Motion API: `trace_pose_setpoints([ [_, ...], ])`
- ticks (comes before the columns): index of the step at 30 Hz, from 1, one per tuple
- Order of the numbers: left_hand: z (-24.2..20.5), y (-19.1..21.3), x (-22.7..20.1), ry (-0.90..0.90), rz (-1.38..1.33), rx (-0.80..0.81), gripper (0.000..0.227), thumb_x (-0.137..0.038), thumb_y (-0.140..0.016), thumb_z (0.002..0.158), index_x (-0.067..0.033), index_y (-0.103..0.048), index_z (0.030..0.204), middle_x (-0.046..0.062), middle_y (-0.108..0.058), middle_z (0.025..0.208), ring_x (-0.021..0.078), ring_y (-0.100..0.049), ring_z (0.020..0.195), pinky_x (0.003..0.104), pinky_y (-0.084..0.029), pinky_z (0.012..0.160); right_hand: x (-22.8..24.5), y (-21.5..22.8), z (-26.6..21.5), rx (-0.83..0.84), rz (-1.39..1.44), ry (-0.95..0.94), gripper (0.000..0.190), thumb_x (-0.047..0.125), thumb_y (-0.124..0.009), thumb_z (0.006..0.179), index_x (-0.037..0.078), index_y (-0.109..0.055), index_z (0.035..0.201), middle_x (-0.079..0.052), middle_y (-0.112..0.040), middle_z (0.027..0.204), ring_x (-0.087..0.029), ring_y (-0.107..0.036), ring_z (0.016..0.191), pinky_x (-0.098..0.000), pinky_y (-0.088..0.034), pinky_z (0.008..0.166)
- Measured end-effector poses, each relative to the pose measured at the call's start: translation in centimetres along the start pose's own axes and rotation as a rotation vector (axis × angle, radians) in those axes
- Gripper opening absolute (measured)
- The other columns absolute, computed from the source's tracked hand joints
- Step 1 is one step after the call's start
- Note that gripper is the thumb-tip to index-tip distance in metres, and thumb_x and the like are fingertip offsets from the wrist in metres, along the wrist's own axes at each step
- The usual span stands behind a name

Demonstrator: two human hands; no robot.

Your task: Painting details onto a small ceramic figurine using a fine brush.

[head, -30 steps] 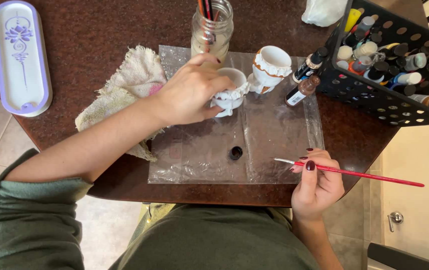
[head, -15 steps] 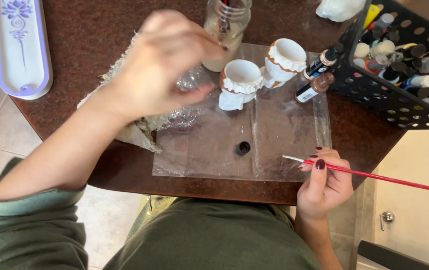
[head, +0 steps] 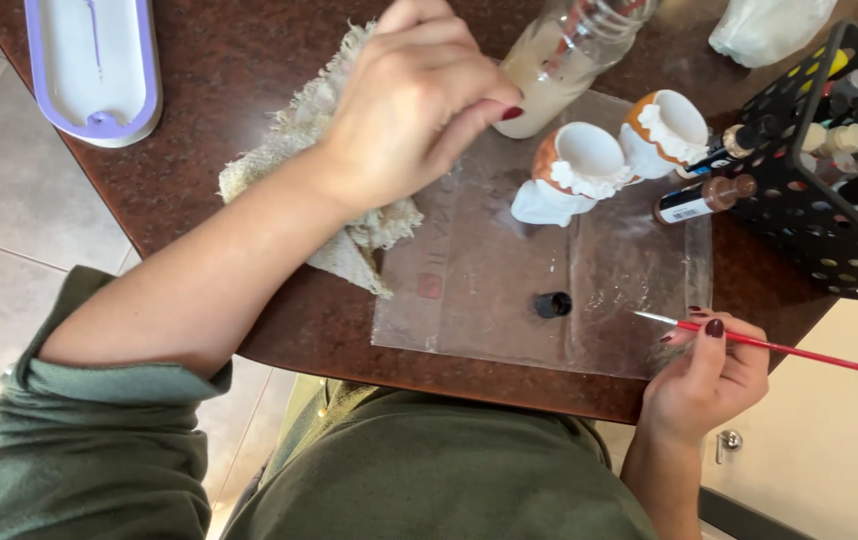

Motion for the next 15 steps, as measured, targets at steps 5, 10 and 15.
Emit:
trace_pose_setpoints([
  [5,0.1,-0.3,-0.9,0.039,-0.021,-0.006,0.016,-0.017,-0.08,0.1,-0.0047,-0.073,0.092,0.009,-0.069,0.087,0.0266,-0.061,0.084,0.039,-0.046,0.098,0.3,-0.4,0.3,-0.002,0.027,0.047,0.016,0.006,-0.049,0.114,-0.003,-0.06,0.108,-0.014,-0.067,0.091,-0.017,-0.064,0.078,-0.0273,-0.053,0.084],
  [10,-0.1,-0.5,-0.9,0.047,-0.021,-0.035,0.027,-0.022,-0.076,0.105,-0.0051,-0.072,0.084,0.008,-0.065,0.074,0.0253,-0.059,0.07,0.04,-0.049,0.091,1.9,-1.5,0.5,0.054,0.05,0.152,0.023,0.008,-0.043,0.115,-0.002,-0.06,0.102,-0.014,-0.064,0.091,-0.019,-0.061,0.084,-0.0288,-0.052,0.091],
  [15,-0.4,-1.3,0.1,0.13,0.007,-0.005,0.037,-0.02,-0.073,0.109,-0.0073,-0.069,0.074,0.006,-0.059,0.061,0.0221,-0.058,0.058,0.042,-0.052,0.083,6.0,-2.5,4.4,0.057,0.052,0.084,0.007,0.0,-0.05,0.11,-0.003,-0.055,0.11,-0.016,-0.06,0.095,-0.017,-0.055,0.075,-0.0297,-0.052,0.077],
])
Point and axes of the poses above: each hand's wrist, its own z-axis towards the middle knuckle, its own y-axis out of the back of the hand, x = y × z, the point moved 2 cm from there along z, towards the middle knuckle
